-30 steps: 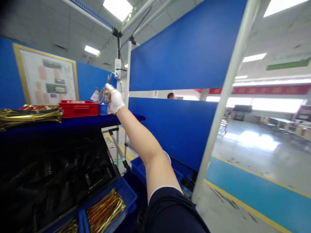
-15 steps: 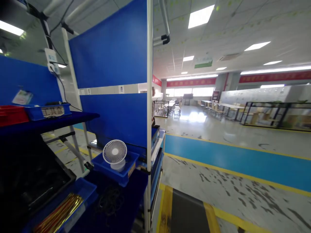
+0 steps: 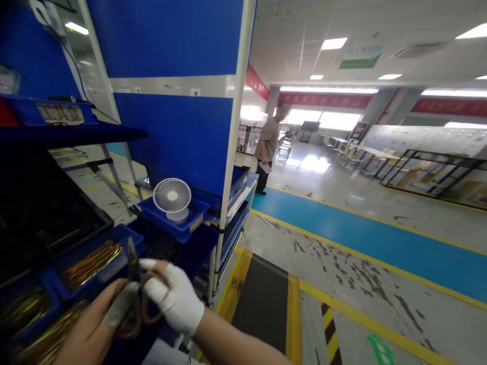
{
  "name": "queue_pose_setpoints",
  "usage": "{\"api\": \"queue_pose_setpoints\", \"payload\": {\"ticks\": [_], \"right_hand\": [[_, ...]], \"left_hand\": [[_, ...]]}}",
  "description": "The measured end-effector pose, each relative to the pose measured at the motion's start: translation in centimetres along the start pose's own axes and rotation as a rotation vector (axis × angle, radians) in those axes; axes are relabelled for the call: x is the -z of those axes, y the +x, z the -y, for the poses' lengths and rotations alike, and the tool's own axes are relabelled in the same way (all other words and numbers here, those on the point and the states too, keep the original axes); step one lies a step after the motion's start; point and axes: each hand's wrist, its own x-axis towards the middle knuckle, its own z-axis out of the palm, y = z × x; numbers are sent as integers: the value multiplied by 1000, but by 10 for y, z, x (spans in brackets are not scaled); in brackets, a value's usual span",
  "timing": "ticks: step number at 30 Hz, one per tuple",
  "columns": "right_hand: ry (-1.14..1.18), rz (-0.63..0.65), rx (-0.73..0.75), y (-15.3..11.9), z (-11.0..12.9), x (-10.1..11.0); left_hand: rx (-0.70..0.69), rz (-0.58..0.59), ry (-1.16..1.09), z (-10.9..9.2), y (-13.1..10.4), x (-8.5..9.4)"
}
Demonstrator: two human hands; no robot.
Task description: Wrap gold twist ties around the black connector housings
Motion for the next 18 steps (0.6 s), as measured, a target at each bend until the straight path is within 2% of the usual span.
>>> {"api": "queue_pose_setpoints", "payload": {"ticks": [2, 3, 5, 7, 10, 13, 15, 18], "right_hand": [[130, -184, 79, 0, 11, 24], [242, -225, 88, -1, 17, 37], [443, -171, 45, -7, 30, 58], [516, -85, 31, -15, 39, 69], [464, -51, 66, -25, 45, 70], [554, 14, 5, -28, 46, 67], [660, 36, -42, -28, 47, 69], [750, -4, -64, -27, 47, 72]], "left_hand": [[-21, 73, -105, -8, 12, -11], [-25, 88, -116, -9, 18, -15], [2, 102, -102, -3, 31, -22], [24, 122, -48, 12, 44, -30], [2, 197, 117, 44, 65, -44], [13, 254, 287, 67, 81, -54], [34, 262, 346, 73, 86, -53], [67, 252, 433, 71, 87, -43]]}}
